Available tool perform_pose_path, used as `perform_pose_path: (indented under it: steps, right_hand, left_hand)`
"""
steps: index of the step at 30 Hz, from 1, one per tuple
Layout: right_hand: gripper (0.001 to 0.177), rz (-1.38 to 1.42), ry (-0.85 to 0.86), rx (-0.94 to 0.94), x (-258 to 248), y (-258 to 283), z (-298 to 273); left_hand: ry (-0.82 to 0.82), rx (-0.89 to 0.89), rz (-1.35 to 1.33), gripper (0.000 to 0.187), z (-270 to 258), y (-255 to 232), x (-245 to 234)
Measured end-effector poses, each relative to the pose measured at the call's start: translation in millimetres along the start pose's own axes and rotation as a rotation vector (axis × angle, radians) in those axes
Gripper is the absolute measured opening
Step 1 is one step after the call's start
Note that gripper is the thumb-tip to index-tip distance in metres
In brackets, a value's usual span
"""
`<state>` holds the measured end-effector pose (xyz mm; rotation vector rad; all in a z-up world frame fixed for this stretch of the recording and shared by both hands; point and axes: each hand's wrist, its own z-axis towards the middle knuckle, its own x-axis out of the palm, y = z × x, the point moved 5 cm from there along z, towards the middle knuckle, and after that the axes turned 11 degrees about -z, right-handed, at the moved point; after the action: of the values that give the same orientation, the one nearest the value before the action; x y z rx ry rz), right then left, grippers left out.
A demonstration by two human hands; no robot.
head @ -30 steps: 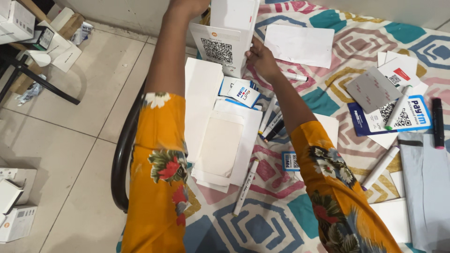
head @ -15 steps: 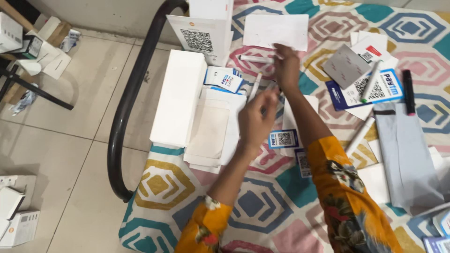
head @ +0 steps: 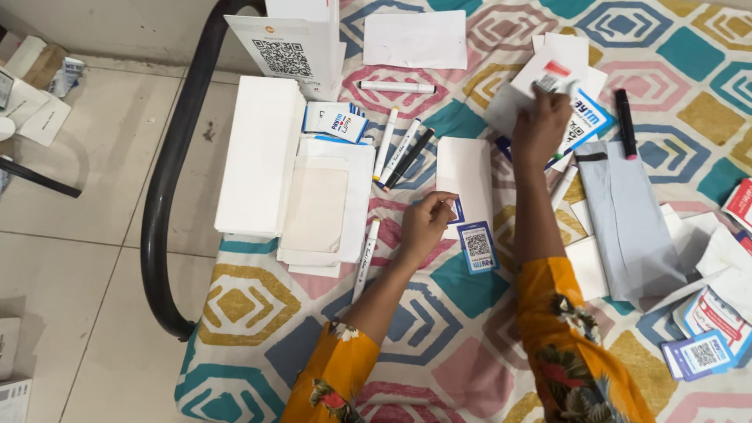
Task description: The person sorts and stacks white paper envelopes and small card-like items on a patterned surface. They repeatedly pick up items, align them, and place them into neat piles, occasionally moving markers and other items aside.
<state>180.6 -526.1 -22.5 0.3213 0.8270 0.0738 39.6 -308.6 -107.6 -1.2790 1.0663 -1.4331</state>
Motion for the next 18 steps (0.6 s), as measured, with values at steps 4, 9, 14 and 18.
perform_pose_path:
  steps: [4,9,14,18]
  right_hand:
    - [0.036,0.128,0.030,0.042,-14,10,-29]
    - [0.025,0.361,0.025,0.041,-17,26,-58]
    - [0.021,1.524,0.372,0.413,18,45,-84]
    - [0.020,1.893,0.512,0.431,24,65,-93]
  left_hand:
    - [-0.037,0.002,-0.066,0.018,4,5,-1]
    - [-0.058,0.100,-0.227,0.024,8,13,-7]
    - [-0.020,0.058,-0.458,0.047,17,26,-15]
    - [-0.049,-0.091,-0.690,0.071,34,33,-25]
